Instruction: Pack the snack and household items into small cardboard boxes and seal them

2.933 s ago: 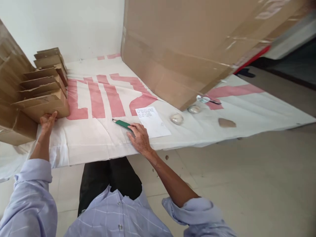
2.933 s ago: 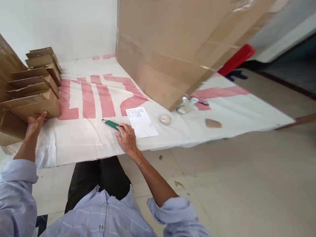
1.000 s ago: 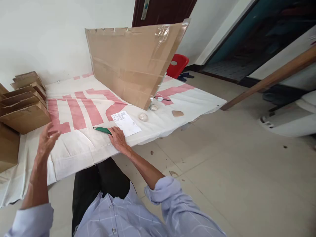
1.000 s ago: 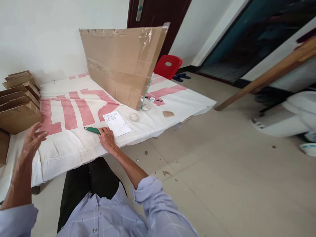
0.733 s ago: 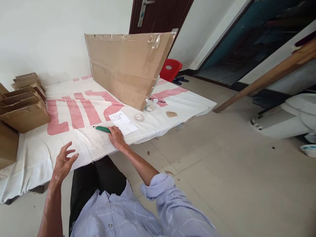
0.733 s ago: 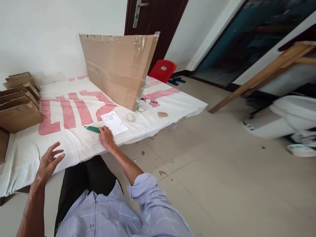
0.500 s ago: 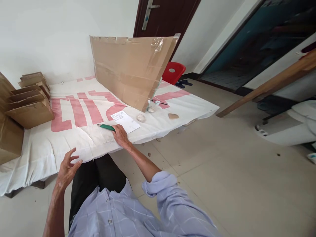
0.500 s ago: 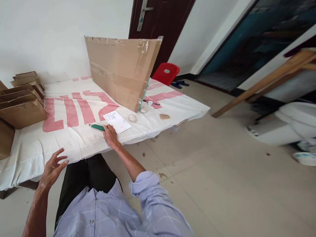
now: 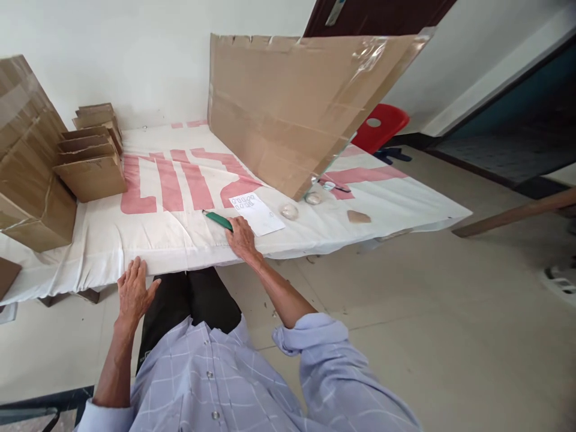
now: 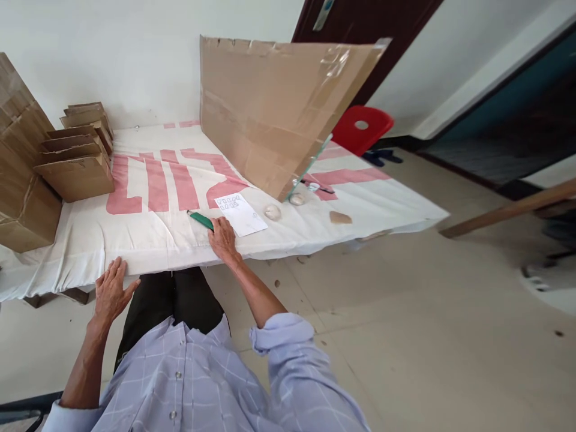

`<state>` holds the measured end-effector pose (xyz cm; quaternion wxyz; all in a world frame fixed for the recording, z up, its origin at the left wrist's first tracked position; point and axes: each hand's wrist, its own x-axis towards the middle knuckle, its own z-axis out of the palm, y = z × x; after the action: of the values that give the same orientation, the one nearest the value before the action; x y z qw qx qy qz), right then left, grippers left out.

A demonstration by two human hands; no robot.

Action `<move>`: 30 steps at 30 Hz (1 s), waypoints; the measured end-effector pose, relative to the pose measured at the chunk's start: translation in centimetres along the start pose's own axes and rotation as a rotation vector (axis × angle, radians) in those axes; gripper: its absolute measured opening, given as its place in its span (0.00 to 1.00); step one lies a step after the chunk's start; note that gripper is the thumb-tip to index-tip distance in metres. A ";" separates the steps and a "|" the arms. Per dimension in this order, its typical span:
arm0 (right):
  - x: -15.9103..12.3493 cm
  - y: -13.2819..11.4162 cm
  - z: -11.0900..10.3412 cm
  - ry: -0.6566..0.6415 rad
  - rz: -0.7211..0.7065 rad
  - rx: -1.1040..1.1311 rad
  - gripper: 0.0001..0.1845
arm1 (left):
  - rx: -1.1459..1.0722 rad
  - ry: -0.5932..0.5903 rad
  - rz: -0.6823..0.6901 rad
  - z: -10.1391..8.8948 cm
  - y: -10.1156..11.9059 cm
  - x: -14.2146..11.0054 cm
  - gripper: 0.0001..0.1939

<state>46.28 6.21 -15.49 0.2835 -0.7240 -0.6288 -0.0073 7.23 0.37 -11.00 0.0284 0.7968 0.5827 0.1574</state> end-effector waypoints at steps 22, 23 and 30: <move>-1.2 0.9 1.0 0.043 -0.061 -0.021 0.25 | 0.153 -0.072 -0.246 -3.4 -3.9 -5.1 0.36; -1.2 0.8 1.0 0.041 -0.060 -0.026 0.25 | 0.157 -0.081 -0.255 -3.6 -3.9 -5.4 0.36; -0.5 -0.1 0.3 0.014 -0.055 -0.073 0.23 | 0.184 -0.072 -0.298 -4.7 -3.7 -4.7 0.33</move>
<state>45.97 5.87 -15.93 0.2608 -0.7164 -0.6457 -0.0431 1.25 -3.55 -8.45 -0.0009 0.7058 0.7050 0.0686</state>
